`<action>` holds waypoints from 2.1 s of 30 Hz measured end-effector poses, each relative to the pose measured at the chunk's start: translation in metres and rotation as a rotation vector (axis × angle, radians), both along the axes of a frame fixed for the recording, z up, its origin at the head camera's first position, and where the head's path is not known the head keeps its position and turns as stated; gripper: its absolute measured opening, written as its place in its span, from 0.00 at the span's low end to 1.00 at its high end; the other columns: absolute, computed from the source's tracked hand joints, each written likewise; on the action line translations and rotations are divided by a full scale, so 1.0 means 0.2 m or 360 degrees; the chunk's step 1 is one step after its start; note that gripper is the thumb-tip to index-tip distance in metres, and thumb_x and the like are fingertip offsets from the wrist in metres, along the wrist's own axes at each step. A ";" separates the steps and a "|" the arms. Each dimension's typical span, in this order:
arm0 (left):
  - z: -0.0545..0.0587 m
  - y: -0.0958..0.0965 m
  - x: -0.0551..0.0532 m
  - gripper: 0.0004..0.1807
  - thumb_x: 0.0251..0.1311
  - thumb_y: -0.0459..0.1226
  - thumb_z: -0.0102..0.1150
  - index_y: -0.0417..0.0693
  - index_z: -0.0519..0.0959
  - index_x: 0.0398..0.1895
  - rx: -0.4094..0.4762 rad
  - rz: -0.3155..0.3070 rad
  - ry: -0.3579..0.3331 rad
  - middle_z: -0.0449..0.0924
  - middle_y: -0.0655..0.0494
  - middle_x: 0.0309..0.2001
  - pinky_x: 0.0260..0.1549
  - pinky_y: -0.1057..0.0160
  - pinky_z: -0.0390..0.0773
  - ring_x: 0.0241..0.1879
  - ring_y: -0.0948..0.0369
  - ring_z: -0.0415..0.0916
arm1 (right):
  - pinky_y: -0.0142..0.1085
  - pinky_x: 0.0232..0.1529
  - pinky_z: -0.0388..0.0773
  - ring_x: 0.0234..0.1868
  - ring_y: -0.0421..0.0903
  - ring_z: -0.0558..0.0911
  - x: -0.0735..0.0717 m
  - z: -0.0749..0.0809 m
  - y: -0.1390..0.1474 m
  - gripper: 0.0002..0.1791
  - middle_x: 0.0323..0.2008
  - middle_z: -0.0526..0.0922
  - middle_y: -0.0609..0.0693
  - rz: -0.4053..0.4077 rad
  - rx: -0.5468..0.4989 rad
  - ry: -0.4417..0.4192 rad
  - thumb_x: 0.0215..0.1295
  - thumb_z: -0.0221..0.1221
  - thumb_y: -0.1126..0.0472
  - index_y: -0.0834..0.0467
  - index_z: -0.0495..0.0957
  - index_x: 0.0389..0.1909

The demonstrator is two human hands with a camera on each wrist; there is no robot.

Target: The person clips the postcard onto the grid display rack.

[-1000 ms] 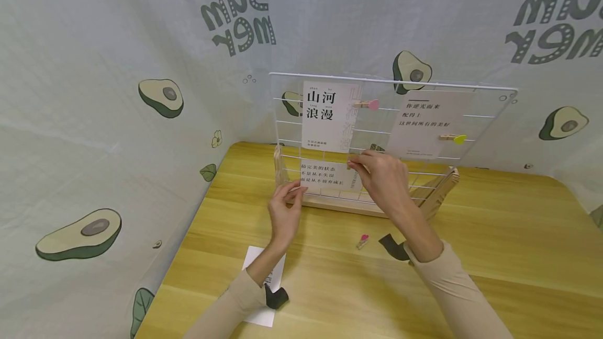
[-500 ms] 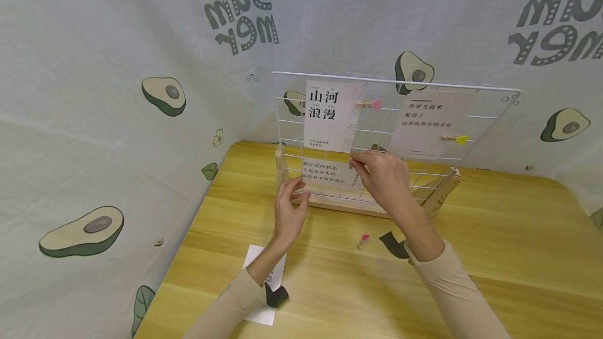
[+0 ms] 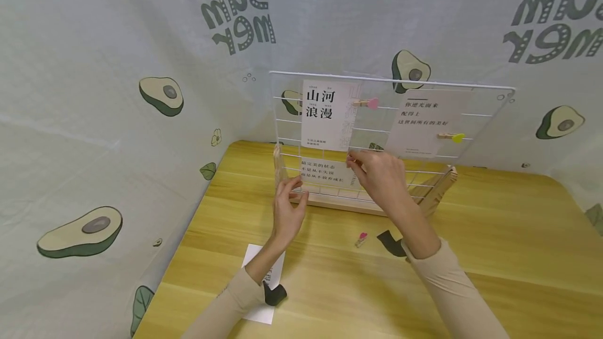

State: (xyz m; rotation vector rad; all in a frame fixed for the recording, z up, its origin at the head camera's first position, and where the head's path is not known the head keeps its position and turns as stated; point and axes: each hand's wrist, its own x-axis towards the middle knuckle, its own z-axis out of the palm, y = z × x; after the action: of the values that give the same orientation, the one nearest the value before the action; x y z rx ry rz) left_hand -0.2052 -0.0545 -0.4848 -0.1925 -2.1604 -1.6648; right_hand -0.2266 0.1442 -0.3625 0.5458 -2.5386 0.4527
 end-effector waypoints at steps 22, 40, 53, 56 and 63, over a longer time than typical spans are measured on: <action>0.08 -0.26 0.12 0.14 0.58 0.28 0.72 0.35 0.85 0.48 -0.0548 -0.0325 -0.0197 0.82 0.44 0.51 0.51 0.42 0.81 0.52 0.45 0.81 | 0.25 0.17 0.56 0.17 0.29 0.56 0.21 -0.38 0.31 0.15 0.27 0.85 0.47 0.0233 -0.0538 -0.0068 0.58 0.72 0.71 0.61 0.89 0.47; 0.04 -0.52 0.22 0.28 0.36 0.33 0.87 0.45 0.85 0.45 -0.1247 -0.0805 -0.0663 0.77 0.56 0.42 0.50 0.57 0.71 0.44 0.58 0.73 | 0.31 0.28 0.72 0.29 0.40 0.79 0.30 -0.67 0.35 0.18 0.29 0.86 0.48 -0.0188 -0.0429 -0.1104 0.67 0.68 0.47 0.60 0.84 0.37; 0.11 -0.59 0.30 0.37 0.25 0.39 0.90 0.47 0.80 0.45 -0.1552 -0.0795 -0.0616 0.75 0.56 0.40 0.54 0.47 0.66 0.43 0.57 0.70 | 0.31 0.30 0.71 0.31 0.41 0.75 0.32 -0.67 0.35 0.11 0.31 0.84 0.48 -0.0053 -0.0504 -0.1243 0.69 0.67 0.53 0.58 0.83 0.34; 0.11 -0.60 0.31 0.37 0.25 0.39 0.90 0.48 0.79 0.44 -0.1553 -0.0797 -0.0626 0.75 0.56 0.40 0.53 0.47 0.65 0.44 0.57 0.70 | 0.32 0.33 0.72 0.34 0.42 0.76 0.32 -0.67 0.36 0.10 0.34 0.86 0.48 -0.0016 -0.0498 -0.1247 0.70 0.67 0.54 0.57 0.83 0.34; 0.11 -0.61 0.33 0.38 0.22 0.39 0.90 0.50 0.77 0.43 -0.1593 -0.0767 -0.0598 0.75 0.58 0.40 0.49 0.52 0.62 0.44 0.57 0.70 | 0.30 0.33 0.72 0.33 0.40 0.75 0.31 -0.67 0.36 0.08 0.32 0.86 0.47 0.0030 -0.0495 -0.1232 0.70 0.66 0.56 0.56 0.84 0.33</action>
State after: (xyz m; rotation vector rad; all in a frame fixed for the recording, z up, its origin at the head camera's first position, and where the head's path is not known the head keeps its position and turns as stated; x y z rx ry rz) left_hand -0.1398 -0.1763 -0.4637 -0.7700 -3.2633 -0.6537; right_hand -0.1646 0.2172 -0.4962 0.3054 -3.0738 1.2388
